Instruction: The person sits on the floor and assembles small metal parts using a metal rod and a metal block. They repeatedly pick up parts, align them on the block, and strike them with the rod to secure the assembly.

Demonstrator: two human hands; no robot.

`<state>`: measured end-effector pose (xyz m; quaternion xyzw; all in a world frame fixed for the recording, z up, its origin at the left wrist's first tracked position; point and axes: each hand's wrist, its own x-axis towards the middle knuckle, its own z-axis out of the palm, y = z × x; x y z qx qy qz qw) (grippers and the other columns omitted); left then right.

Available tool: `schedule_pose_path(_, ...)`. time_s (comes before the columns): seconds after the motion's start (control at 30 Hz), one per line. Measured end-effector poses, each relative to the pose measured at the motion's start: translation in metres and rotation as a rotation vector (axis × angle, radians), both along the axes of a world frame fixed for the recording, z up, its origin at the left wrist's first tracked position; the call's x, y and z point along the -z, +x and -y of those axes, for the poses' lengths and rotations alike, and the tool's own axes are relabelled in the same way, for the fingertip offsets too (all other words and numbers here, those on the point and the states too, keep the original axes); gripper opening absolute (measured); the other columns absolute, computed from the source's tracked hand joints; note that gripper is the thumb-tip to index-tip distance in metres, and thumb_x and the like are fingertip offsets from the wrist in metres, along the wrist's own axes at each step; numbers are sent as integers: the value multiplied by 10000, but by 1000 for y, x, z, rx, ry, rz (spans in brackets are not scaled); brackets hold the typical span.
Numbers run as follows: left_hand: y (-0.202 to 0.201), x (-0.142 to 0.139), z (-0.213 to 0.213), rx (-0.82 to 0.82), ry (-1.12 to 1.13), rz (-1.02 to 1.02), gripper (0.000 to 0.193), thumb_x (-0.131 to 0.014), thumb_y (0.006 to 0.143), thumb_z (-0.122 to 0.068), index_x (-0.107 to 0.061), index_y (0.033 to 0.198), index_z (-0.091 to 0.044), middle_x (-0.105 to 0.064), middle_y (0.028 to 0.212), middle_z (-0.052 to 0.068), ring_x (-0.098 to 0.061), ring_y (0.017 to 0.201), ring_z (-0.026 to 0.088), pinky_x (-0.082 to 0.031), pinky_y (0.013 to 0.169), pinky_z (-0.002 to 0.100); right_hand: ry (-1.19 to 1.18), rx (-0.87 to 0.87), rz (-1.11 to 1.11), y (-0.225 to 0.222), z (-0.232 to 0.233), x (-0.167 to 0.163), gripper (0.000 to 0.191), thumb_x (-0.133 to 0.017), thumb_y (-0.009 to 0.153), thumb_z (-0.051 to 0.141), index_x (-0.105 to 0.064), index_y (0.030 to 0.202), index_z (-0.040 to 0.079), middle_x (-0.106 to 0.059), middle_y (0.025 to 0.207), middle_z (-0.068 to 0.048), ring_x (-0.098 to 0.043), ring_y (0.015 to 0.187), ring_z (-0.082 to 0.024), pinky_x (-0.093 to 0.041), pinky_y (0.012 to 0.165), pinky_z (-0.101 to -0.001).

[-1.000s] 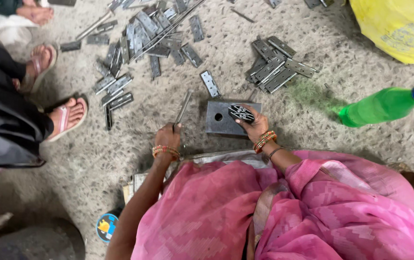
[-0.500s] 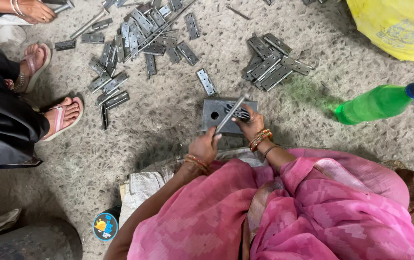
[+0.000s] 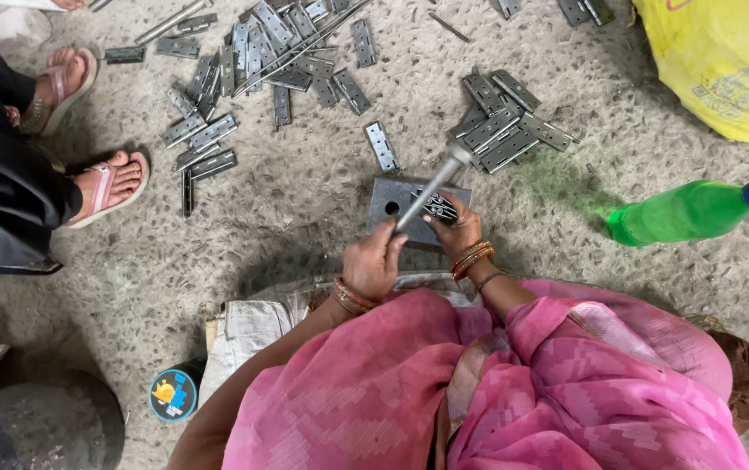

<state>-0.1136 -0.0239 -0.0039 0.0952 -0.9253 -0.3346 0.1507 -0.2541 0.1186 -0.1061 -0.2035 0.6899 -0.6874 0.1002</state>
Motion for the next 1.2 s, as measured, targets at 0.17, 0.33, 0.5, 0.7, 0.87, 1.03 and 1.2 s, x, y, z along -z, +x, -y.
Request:
schedule_pose_path(0.17,-2,9,-1,15,-84,83,286,-602,1022,-346,-669,1127,-89,-676,667,176,-656,580,400,-481,518,513,214,33,114,-4,1,-1,475,-804,882,16,-680,1332,101,-775,1003,-44,-649,853,-76,-558,752,-267)
schedule_pose_path(0.33,-4,-2,5,-84,101,-76,252,-594,1011,-299,-679,1110,-83,-679,680,172,-654,501,334,-473,459,455,70,27,-28,-2,0,0,502,-823,851,7,-653,1317,81,-772,1114,-18,-669,1002,-45,-571,874,-247)
schedule_pose_path(0.5,-7,-1,13,-102,45,14,272,-575,1036,-291,-666,1187,-85,-659,629,164,-649,499,343,-475,452,448,-11,-10,9,1,-2,1,499,-808,861,-11,-656,1327,82,-765,1160,-27,-674,1041,-56,-570,911,-252)
schedule_pose_path(0.7,-6,13,19,-63,-99,68,252,-635,1003,-316,-695,1149,-121,-670,658,178,-663,597,403,-493,528,506,101,6,10,-4,0,-2,492,-827,849,-3,-670,1306,93,-786,1100,-18,-699,981,-64,-584,858,-253)
schedule_pose_path(0.87,0,8,11,-41,54,-109,293,-586,1043,-300,-636,1252,-101,-674,721,188,-666,601,393,-492,541,490,19,-10,-39,-1,-2,3,485,-818,856,2,-660,1308,74,-770,1133,-23,-684,1022,-70,-573,892,-258)
schedule_pose_path(1.03,-2,8,-1,34,23,548,324,-483,1090,-338,-583,1320,-134,-681,693,167,-669,551,387,-524,486,483,128,20,53,-3,-3,2,472,-825,849,6,-674,1291,73,-788,1068,-16,-696,951,-65,-592,851,-263)
schedule_pose_path(1.2,1,6,-1,29,-69,18,299,-601,1021,-325,-655,1229,-117,-688,689,178,-667,588,389,-493,524,498,102,-6,-19,-6,-3,1,448,-816,850,-16,-674,1268,63,-777,1086,-23,-680,974,-64,-576,863,-267)
